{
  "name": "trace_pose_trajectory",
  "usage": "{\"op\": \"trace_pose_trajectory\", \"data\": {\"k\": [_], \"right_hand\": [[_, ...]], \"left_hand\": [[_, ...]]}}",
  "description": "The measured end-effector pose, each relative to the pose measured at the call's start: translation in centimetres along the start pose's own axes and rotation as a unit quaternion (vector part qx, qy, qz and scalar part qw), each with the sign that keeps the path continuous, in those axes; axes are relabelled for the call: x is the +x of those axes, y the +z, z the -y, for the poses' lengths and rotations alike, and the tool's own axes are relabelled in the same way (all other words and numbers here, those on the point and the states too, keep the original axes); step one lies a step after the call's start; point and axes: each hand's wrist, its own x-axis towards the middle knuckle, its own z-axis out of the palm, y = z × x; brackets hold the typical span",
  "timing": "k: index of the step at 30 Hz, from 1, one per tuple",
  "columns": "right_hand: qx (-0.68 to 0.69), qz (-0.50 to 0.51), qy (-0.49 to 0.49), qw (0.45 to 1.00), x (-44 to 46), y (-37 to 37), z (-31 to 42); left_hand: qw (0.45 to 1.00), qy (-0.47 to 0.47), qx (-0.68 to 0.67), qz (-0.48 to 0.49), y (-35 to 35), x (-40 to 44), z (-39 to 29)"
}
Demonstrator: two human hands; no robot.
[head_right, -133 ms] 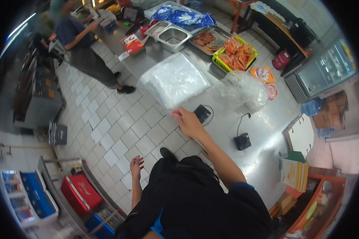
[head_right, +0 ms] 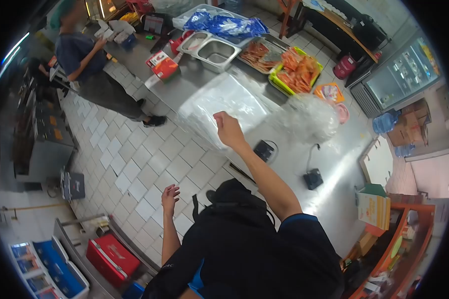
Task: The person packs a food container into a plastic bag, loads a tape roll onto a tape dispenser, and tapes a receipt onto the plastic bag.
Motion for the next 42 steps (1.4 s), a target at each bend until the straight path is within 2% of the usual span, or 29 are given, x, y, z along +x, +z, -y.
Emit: {"op": "trace_pose_trajectory", "data": {"k": [1, 2, 6, 8, 10, 11, 13, 14, 15, 16, 18, 19, 21, 22, 23, 24, 25, 27, 30, 31, 33, 35, 36, 38, 39, 42], "right_hand": [[0.046, -0.056, 0.005, 0.997, 3.1, 0.3, 0.4], [0.066, -0.067, -0.003, 0.996, 5.8, 0.0, 0.9], [0.107, -0.031, 0.037, 0.993, 13.1, 5.8, 2.3], [0.032, -0.036, -0.042, 0.998, 18.6, 9.9, 2.3], [-0.081, -0.11, -0.102, 0.985, 25.5, 14.7, 1.4], [-0.072, -0.114, -0.083, 0.987, 27.5, 16.3, 2.3], [-0.216, -0.154, -0.027, 0.964, 32.1, 17.3, 4.9], [-0.216, -0.159, -0.014, 0.963, 33.7, 17.9, 5.1], [-0.215, -0.11, 0.047, 0.969, 34.9, 18.5, 5.0], [-0.211, -0.059, 0.107, 0.97, 36.0, 19.0, 5.0], [-0.177, -0.08, 0.108, 0.975, 37.0, 19.2, 5.4], [-0.143, -0.101, 0.099, 0.98, 37.2, 19.1, 5.7], [-0.138, -0.124, 0.115, 0.976, 37.2, 18.7, 7.4], [-0.128, -0.119, 0.093, 0.98, 37.0, 19.0, 8.1], [-0.122, -0.12, 0.068, 0.983, 37.4, 19.2, 8.3], [-0.133, -0.128, 0.086, 0.979, 38.3, 19.6, 8.3], [-0.132, -0.118, 0.085, 0.98, 39.5, 20.3, 8.6], [-0.134, -0.103, 0.102, 0.98, 41.2, 22.6, 8.6], [-0.156, -0.106, 0.043, 0.981, 43.7, 24.0, 7.5], [-0.158, -0.103, 0.054, 0.98, 43.3, 24.0, 7.7], [-0.203, -0.164, 0.0, 0.965, 41.2, 23.3, 8.5], [-0.104, -0.22, 0.068, 0.968, 35.9, 21.5, 7.6], [-0.083, -0.261, 0.155, 0.949, 32.6, 20.2, 7.0], [-0.187, -0.381, 0.266, 0.865, 26.0, 17.2, 5.8], [-0.198, -0.417, 0.27, 0.845, 22.4, 15.6, 3.9], [-0.266, -0.434, 0.275, 0.816, 17.0, 11.7, 2.2]], "left_hand": [[0.999, 0.022, 0.021, 0.027, 1.2, 3.2, -2.6], [0.998, 0.035, 0.01, 0.052, 2.6, 6.6, -4.5], [0.995, 0.047, 0.039, 0.079, 0.3, 15.2, -9.4], [0.993, 0.057, 0.071, 0.075, -0.7, 18.7, -10.8], [0.989, 0.059, 0.106, 0.081, -0.7, 21.1, -12.4], [0.975, 0.135, 0.152, 0.088, -1.1, 22.3, -14.0], [0.928, 0.294, 0.21, 0.085, 0.0, 25.0, -20.4], [0.913, 0.312, 0.253, 0.067, 1.0, 26.4, -24.1], [0.881, 0.362, 0.299, 0.047, 1.7, 27.9, -27.7], [0.896, 0.337, 0.281, 0.07, 2.6, 29.2, -31.5], [0.795, 0.513, 0.323, 0.02, 4.2, 33.8, -36.5], [0.772, 0.535, 0.341, 0.018, 5.0, 36.2, -37.9], [0.745, 0.537, 0.394, 0.027, 6.4, 38.8, -39.3], [0.745, 0.532, 0.4, 0.053, 6.1, 39.2, -38.5], [0.717, 0.531, 0.446, 0.072, 6.5, 39.6, -37.7], [0.69, 0.531, 0.485, 0.086, 7.1, 39.8, -37.2], [0.693, 0.53, 0.478, 0.101, 7.3, 39.9, -36.9], [0.665, 0.513, 0.503, 0.204, 6.5, 39.2, -36.5], [0.647, 0.541, 0.471, 0.259, 6.1, 38.5, -37.8], [0.641, 0.556, 0.44, 0.294, 6.0, 38.4, -38.3], [0.643, 0.548, 0.435, 0.311, 5.4, 38.5, -38.5], [0.648, 0.511, 0.448, 0.344, 5.4, 39.4, -38.5], [0.662, 0.526, 0.402, 0.352, 5.4, 39.6, -39.6], [0.679, 0.535, 0.353, 0.358, 5.5, 40.0, -40.5], [0.689, 0.548, 0.309, 0.36, 5.6, 40.1, -40.9], [0.686, 0.575, 0.275, 0.35, 6.5, 40.0, -42.1]]}}
